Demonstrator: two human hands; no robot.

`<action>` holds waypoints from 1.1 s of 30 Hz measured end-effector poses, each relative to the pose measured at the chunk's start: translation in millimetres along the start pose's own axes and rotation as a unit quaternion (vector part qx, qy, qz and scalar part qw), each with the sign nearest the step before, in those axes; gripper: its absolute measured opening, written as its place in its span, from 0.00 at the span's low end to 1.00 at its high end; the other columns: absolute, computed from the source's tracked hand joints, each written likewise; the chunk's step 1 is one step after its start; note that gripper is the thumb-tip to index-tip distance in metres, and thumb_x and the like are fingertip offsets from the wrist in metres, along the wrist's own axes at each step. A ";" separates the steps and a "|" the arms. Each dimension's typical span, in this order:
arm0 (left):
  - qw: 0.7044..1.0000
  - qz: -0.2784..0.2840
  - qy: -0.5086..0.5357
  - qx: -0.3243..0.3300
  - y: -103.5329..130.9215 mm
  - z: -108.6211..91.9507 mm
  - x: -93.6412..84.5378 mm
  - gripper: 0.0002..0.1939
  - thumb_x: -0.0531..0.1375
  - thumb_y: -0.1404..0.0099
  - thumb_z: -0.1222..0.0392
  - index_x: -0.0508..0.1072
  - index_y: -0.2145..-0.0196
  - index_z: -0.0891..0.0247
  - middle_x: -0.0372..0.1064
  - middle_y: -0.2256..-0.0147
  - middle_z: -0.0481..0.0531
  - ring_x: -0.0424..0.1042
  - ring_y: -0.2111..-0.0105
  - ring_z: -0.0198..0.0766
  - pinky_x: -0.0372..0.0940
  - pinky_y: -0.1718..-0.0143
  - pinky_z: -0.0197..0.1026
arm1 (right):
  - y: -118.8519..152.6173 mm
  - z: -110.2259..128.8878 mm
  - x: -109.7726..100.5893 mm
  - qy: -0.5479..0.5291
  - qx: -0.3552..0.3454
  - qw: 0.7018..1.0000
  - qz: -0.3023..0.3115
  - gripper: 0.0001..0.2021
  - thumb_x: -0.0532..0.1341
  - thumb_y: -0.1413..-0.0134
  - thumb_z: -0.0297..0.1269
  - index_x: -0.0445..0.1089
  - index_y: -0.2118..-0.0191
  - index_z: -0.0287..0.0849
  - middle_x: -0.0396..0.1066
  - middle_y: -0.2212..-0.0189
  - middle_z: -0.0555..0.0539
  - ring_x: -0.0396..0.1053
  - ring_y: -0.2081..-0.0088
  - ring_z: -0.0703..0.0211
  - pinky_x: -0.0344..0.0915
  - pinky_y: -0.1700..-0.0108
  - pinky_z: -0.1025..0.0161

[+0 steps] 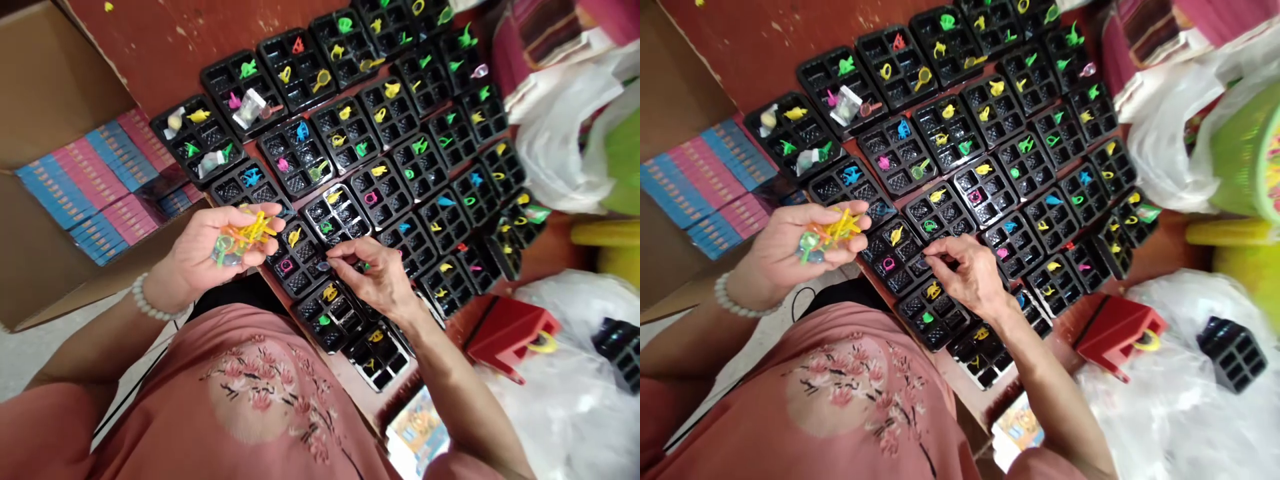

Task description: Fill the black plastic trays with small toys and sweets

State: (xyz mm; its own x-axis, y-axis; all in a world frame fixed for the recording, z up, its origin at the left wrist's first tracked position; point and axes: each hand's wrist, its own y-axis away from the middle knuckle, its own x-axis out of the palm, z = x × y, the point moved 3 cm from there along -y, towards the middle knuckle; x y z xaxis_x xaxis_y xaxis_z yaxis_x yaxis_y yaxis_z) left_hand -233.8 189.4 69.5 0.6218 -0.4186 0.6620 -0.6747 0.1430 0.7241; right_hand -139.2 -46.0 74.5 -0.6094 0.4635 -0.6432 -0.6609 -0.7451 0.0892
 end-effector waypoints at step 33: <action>0.972 0.157 -0.162 -0.068 -33.6 77.7 40.9 0.08 0.66 0.43 0.66 0.79 0.64 0.69 0.74 0.68 0.55 0.77 0.74 0.39 0.62 0.82 0.31 | 27.8 28.8 -9.6 0.253 -0.232 0.936 -0.080 0.16 0.56 0.29 0.27 0.71 0.41 0.37 0.74 0.58 0.39 0.70 0.62 0.55 0.69 0.63 0.59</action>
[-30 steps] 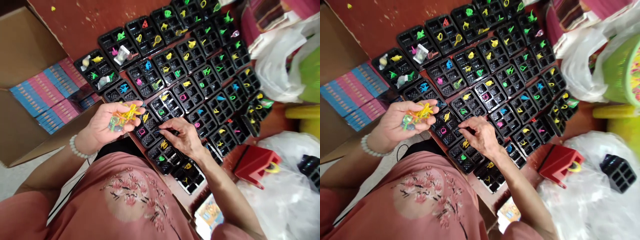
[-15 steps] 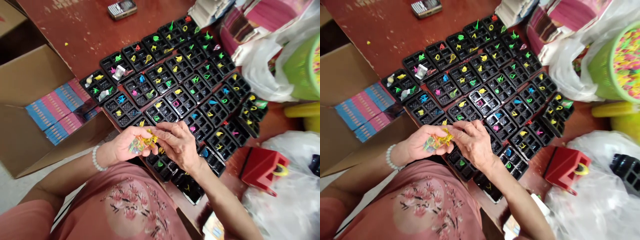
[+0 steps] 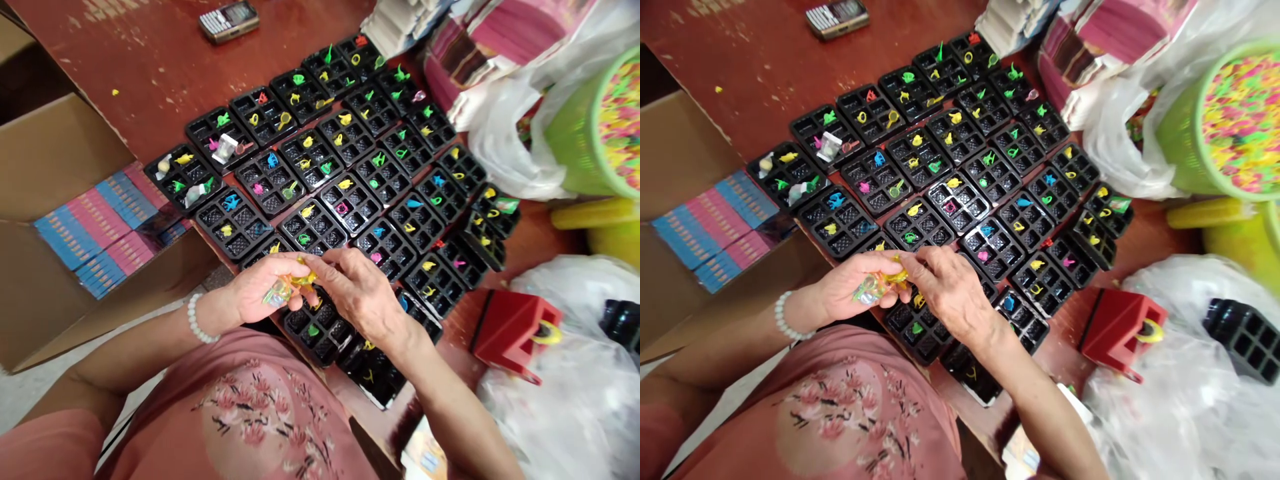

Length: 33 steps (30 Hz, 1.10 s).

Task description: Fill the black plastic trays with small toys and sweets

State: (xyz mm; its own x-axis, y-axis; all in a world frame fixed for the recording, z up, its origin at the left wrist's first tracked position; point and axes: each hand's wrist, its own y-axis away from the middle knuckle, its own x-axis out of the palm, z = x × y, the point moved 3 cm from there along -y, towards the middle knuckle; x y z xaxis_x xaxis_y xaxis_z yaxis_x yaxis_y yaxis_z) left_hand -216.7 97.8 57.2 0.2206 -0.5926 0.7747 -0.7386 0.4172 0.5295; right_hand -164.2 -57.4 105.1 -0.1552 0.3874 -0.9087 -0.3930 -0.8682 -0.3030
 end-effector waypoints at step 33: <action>0.991 -0.117 0.045 0.055 -1.4 -40.3 -0.9 0.06 0.63 0.39 0.75 0.78 0.66 0.68 0.76 0.69 0.54 0.76 0.76 0.35 0.62 0.84 0.27 | 10.1 -77.8 -6.3 -0.040 0.136 0.989 -0.046 0.09 0.62 0.32 0.34 0.81 0.55 0.49 0.79 0.59 0.45 0.73 0.60 0.54 0.71 0.58 0.54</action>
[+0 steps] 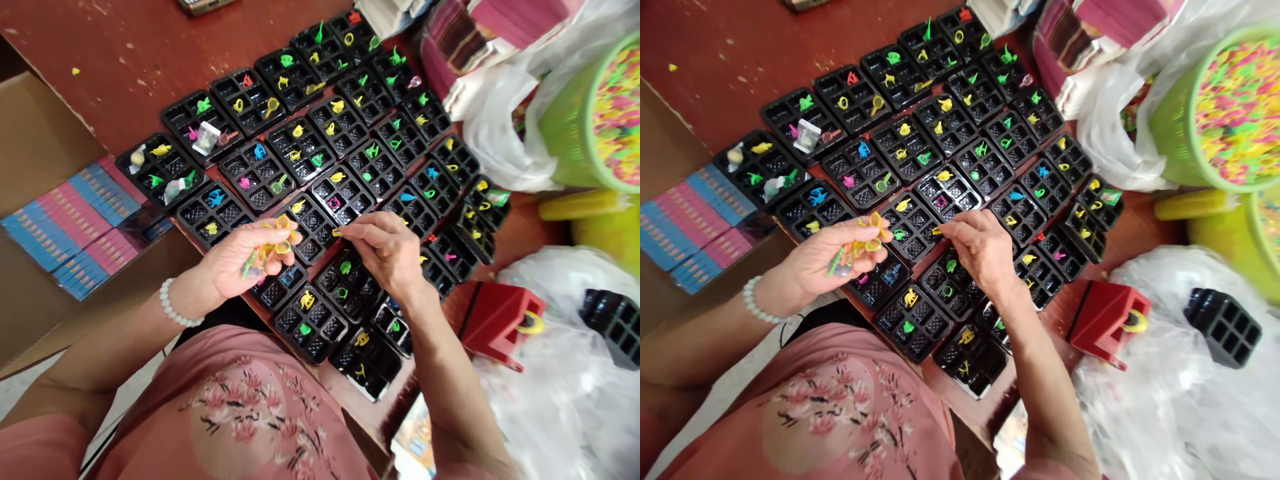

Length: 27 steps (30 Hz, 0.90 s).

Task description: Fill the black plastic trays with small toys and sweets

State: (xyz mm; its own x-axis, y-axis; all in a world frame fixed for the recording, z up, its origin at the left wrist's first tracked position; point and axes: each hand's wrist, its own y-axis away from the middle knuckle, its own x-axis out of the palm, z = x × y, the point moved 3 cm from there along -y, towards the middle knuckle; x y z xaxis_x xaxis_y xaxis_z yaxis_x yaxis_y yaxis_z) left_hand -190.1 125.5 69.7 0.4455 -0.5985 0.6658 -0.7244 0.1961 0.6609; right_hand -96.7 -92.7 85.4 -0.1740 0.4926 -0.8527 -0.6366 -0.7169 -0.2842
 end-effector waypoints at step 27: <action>0.997 0.002 0.022 -0.073 -15.4 9.2 17.7 0.12 0.59 0.41 0.74 0.80 0.61 0.74 0.77 0.66 0.62 0.79 0.70 0.43 0.73 0.76 0.35 | -21.2 -79.9 -2.3 -0.101 0.309 0.941 -0.092 0.09 0.66 0.44 0.41 0.78 0.64 0.39 0.75 0.74 0.50 0.67 0.73 0.62 0.66 0.66 0.62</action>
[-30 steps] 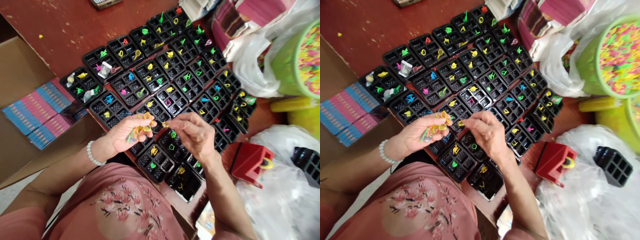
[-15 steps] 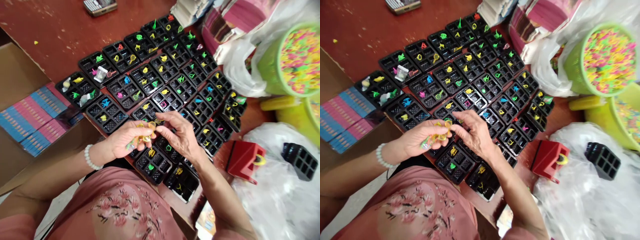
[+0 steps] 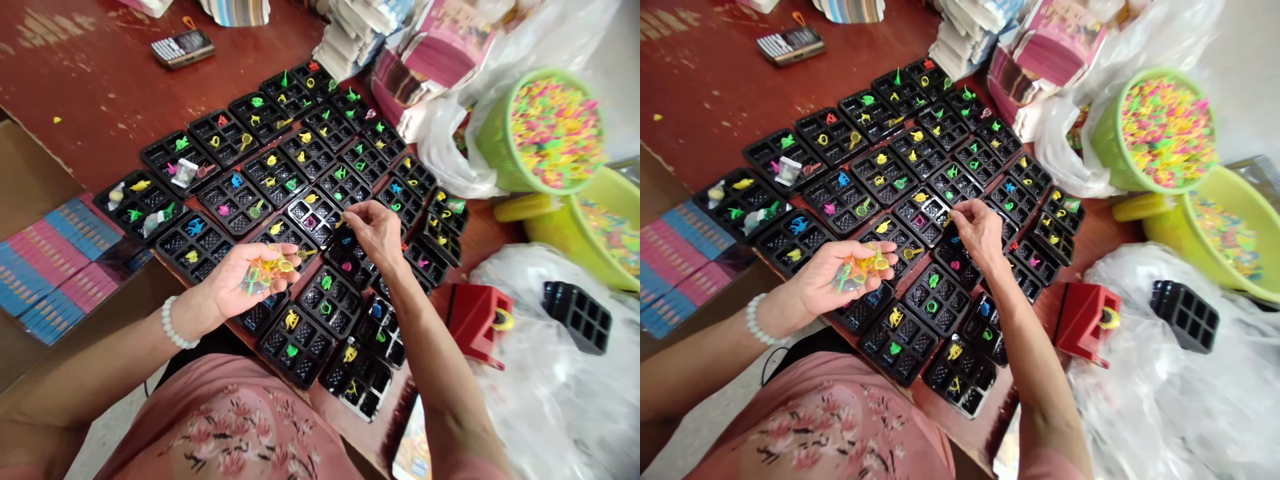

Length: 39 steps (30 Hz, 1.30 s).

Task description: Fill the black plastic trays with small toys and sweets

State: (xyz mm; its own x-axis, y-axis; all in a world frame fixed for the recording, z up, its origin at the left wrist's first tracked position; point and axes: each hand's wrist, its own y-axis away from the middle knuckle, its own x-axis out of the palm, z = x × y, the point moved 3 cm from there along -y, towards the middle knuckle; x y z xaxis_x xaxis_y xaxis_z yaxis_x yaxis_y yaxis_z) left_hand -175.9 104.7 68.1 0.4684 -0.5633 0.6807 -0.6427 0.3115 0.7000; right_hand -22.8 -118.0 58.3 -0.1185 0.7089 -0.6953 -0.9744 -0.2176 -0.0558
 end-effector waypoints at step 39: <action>0.997 0.017 0.072 -0.019 -10.1 -6.0 23.2 0.14 0.54 0.35 0.74 0.79 0.58 0.74 0.78 0.64 0.64 0.81 0.63 0.52 0.79 0.59 0.53 | -88.1 28.0 20.2 0.092 -0.254 0.963 -0.015 0.09 0.60 0.36 0.32 0.79 0.61 0.41 0.80 0.63 0.43 0.75 0.59 0.51 0.69 0.50 0.53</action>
State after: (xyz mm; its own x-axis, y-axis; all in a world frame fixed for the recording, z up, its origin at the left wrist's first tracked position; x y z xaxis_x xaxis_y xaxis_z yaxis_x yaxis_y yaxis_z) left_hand -154.9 93.1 78.2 0.5301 -0.4373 0.7264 -0.6371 0.3598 0.6816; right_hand 55.3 -65.7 69.3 -0.0109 0.5987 -0.8009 -0.7529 -0.5321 -0.3874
